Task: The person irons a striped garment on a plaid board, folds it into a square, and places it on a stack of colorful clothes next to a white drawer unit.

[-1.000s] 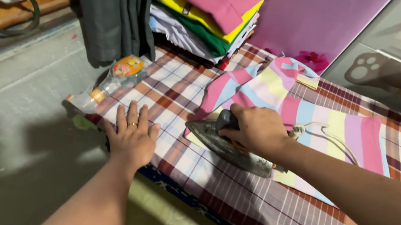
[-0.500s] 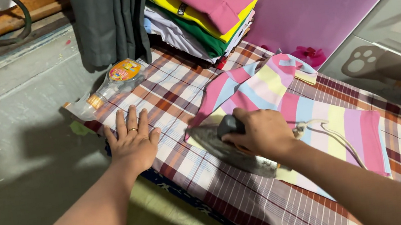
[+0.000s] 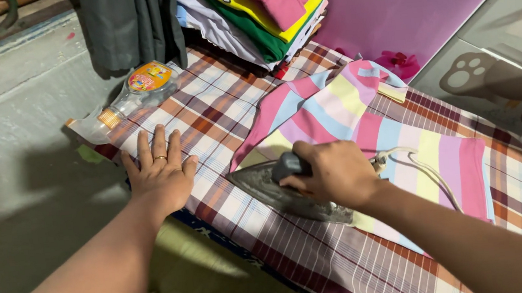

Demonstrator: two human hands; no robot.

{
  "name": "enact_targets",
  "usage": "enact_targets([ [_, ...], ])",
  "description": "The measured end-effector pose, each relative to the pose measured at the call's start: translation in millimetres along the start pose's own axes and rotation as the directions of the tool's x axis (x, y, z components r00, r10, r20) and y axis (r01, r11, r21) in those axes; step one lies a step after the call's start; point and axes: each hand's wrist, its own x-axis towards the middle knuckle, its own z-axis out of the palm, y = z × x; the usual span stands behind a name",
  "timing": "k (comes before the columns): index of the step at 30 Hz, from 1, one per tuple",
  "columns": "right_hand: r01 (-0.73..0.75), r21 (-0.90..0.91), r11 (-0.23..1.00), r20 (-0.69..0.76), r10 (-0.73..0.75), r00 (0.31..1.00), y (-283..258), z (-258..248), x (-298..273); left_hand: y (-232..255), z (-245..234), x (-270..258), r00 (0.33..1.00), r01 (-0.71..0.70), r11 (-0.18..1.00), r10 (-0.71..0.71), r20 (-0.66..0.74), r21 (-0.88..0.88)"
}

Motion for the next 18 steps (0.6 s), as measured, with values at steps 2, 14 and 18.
enact_targets([
  [2, -0.081, -0.084, 0.993, 0.044, 0.085, 0.995, -6, 2, 0, 0, 0, 0, 1.000, -0.003, 1.000, 0.003, 0.001, 0.002],
  [14, -0.131, -0.132, 0.983, 0.028, 0.135, 0.990, -5, 4, 4, -2, 4, 2, 1.000, -0.009, 1.000, 0.009, -0.018, -0.006],
  [18, -0.200, -0.182, 0.963, 0.055, 0.213, 0.976, -17, 4, 4, -2, 4, 2, 1.000, -0.004, 1.000, 0.004, -0.016, 0.002],
])
